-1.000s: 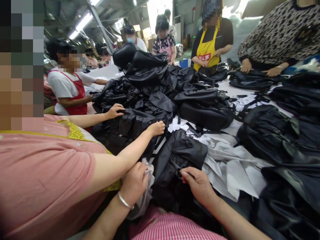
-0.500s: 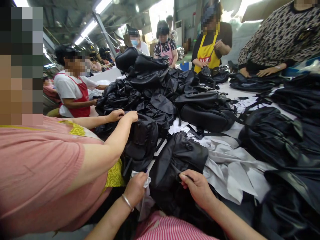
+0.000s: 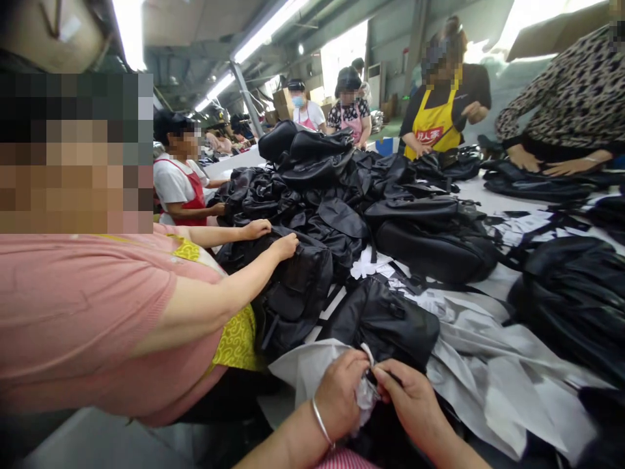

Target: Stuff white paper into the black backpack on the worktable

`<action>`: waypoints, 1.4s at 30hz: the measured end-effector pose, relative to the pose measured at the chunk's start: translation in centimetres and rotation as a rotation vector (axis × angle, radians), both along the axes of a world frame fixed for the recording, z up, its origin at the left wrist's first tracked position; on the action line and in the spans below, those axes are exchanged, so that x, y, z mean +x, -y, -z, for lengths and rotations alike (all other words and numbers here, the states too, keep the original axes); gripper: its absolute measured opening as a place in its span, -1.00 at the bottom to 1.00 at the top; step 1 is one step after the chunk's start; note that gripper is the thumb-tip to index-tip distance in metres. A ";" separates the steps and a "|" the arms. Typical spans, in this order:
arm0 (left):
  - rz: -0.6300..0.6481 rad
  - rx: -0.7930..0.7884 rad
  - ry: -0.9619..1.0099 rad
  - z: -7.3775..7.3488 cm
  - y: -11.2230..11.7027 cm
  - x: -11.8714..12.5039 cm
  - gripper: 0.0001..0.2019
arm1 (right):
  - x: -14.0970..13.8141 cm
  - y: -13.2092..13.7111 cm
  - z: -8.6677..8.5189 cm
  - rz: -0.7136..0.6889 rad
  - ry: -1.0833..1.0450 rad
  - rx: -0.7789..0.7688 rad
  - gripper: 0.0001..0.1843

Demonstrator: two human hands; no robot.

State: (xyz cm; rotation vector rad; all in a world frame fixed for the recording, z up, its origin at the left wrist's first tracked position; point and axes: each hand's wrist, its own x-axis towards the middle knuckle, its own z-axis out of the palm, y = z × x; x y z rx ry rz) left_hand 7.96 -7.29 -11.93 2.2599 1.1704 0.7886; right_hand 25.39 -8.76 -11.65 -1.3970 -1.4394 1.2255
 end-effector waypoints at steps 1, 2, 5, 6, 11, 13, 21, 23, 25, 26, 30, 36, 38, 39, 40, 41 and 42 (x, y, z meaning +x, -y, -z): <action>0.020 -0.010 -0.034 -0.2 -0.4 -0.1 -0.78 | -0.1 0.0 0.1 -0.009 -0.001 -0.004 -0.55; 0.040 -0.020 -0.073 -0.4 -0.7 -0.3 -0.81 | -0.1 -0.1 0.2 -0.018 0.000 -0.008 -0.56; 0.077 -0.041 -0.180 -1.1 -1.4 -0.8 -0.87 | -0.3 -0.1 0.3 -0.029 0.014 -0.014 -0.57; 0.072 -0.046 -0.207 -1.3 -1.5 -1.0 -0.88 | -0.3 0.0 0.3 -0.031 0.019 -0.018 -0.57; 0.031 -0.065 -0.339 -0.8 -1.2 -2.2 -0.88 | 0.0 0.3 0.5 -0.054 0.014 -0.069 -0.54; -0.017 -0.056 -0.420 -0.3 -1.1 -3.3 -0.92 | 0.2 0.4 0.4 -0.048 0.002 -0.075 -0.53; -0.361 -0.050 -0.251 -3.5 -2.2 -8.8 -0.84 | 1.1 0.2 -0.7 -0.001 -0.088 -0.148 -0.51; -0.343 0.025 0.001 -4.9 -2.4 -7.8 -0.74 | 1.2 0.1 -0.9 0.013 -0.127 -0.154 -0.52; -0.279 0.102 0.169 -5.3 -2.1 -5.5 -0.57 | 1.1 0.1 -1.1 0.022 -0.147 -0.144 -0.53; -0.225 0.127 0.188 -5.0 -1.7 -4.1 -0.49 | 1.1 0.0 -1.2 0.031 -0.148 -0.137 -0.53; 0.018 0.211 -0.097 -0.9 0.8 -0.6 -0.38 | 0.8 0.1 -1.2 0.052 -0.127 -0.103 -0.55; -0.061 0.214 -0.530 2.9 3.0 -5.6 -0.60 | -0.3 0.4 -0.6 0.057 -0.130 -0.126 -0.54; -0.075 0.136 -0.561 1.5 2.9 -7.4 -0.65 | -0.3 0.2 -0.5 0.064 -0.162 -0.140 -0.53; -0.098 0.094 -0.549 0.5 2.7 -7.8 -0.69 | -0.2 0.1 -0.4 0.073 -0.190 -0.157 -0.53; -0.127 0.060 -0.520 -0.6 2.6 -7.8 -0.72 | -0.1 0.0 -0.4 0.086 -0.221 -0.176 -0.53; -0.153 0.043 -0.475 -1.6 2.4 -7.4 -0.74 | 0.1 -0.1 -0.3 0.098 -0.248 -0.193 -0.53; -0.166 0.047 -0.420 -2.5 2.3 -6.7 -0.75 | 0.2 -0.2 -0.3 0.109 -0.270 -0.206 -0.53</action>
